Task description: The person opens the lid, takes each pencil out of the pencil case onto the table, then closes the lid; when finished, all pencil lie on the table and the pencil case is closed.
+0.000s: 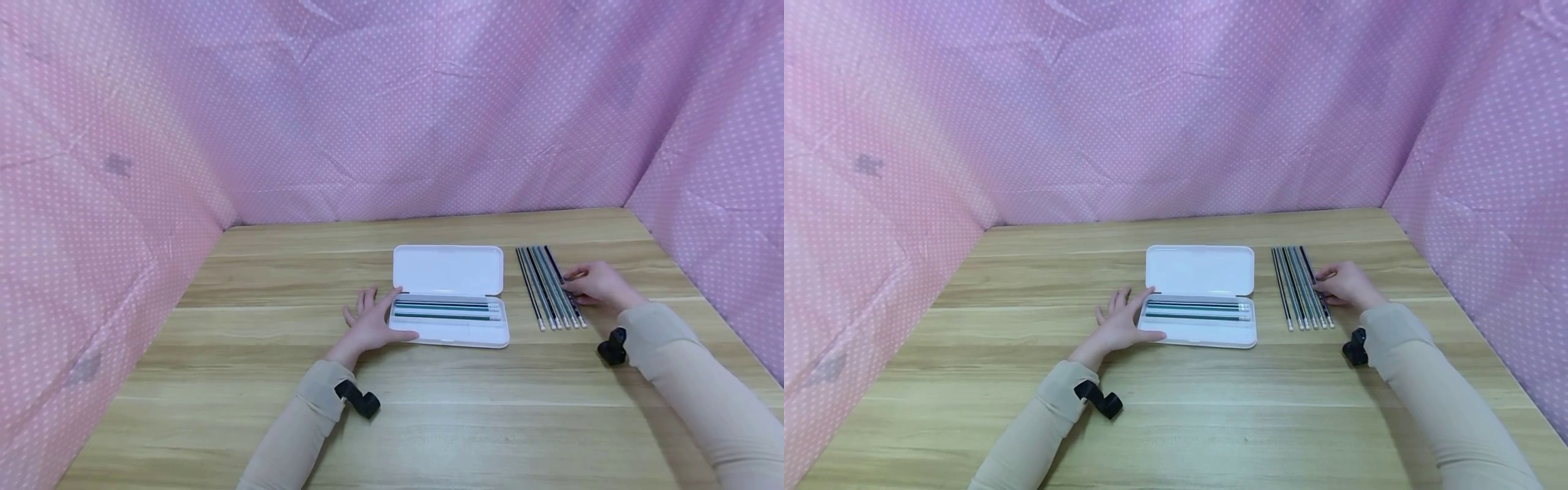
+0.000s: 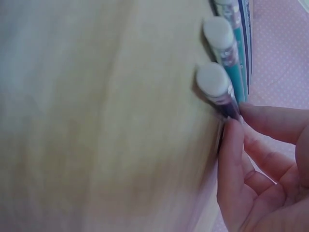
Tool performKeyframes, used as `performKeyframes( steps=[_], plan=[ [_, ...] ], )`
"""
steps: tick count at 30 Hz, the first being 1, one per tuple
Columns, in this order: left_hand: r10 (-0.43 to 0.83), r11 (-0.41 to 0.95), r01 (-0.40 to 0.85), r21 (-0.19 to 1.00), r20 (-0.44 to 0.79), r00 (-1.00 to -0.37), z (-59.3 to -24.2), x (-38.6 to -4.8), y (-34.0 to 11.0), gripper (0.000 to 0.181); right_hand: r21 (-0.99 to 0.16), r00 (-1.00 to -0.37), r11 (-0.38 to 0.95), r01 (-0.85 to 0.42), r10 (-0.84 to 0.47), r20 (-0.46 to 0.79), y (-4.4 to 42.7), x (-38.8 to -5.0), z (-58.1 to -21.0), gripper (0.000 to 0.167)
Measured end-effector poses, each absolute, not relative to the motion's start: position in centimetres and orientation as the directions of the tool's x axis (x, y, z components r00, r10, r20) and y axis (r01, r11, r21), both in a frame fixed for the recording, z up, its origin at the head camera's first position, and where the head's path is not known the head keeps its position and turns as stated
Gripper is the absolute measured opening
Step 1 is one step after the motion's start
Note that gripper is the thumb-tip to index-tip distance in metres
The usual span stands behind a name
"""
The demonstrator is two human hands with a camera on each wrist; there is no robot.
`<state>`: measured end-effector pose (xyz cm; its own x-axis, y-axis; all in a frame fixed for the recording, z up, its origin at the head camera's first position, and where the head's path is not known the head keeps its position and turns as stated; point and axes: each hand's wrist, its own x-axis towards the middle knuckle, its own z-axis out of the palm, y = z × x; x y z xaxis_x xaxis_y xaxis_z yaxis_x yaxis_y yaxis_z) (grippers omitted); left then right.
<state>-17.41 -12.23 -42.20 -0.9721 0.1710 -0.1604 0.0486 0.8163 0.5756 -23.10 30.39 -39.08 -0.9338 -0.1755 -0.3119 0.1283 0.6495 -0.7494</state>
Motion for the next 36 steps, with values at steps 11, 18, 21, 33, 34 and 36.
performKeyframes(
  steps=[11,18,21,33,34,36],
  plan=[
    [0.172,0.817,0.052,0.574,-0.157,-0.973,-42.2,-17.4,-12.3,0.095,-0.745,-0.937,0.658,0.112,-0.179,-0.299,30.4,-23.1,-38.9,0.046],
    [0.177,0.814,0.052,0.579,-0.160,-0.971,-42.3,-17.4,-12.2,0.095,-0.752,-0.932,0.648,0.120,-0.188,-0.310,30.6,-23.1,-38.8,0.046],
    [0.177,0.812,0.055,0.581,-0.156,-0.972,-42.3,-17.4,-12.2,0.095,-0.756,-0.932,0.644,0.115,-0.195,-0.307,30.6,-23.1,-38.6,0.046],
    [0.179,0.811,0.059,0.582,-0.151,-0.972,-42.2,-17.3,-12.2,0.095,-0.717,-0.939,0.696,0.050,-0.212,-0.271,29.0,-22.3,-37.5,0.046],
    [0.178,0.811,0.059,0.583,-0.150,-0.973,-42.2,-17.3,-12.2,0.095,-0.711,-0.940,0.702,0.036,-0.218,-0.263,28.7,-22.2,-37.4,0.046],
    [0.178,0.809,0.058,0.586,-0.149,-0.973,-42.2,-17.3,-12.2,0.095,-0.705,-0.941,0.709,0.019,-0.225,-0.252,28.2,-22.1,-37.2,0.045]
  ],
)
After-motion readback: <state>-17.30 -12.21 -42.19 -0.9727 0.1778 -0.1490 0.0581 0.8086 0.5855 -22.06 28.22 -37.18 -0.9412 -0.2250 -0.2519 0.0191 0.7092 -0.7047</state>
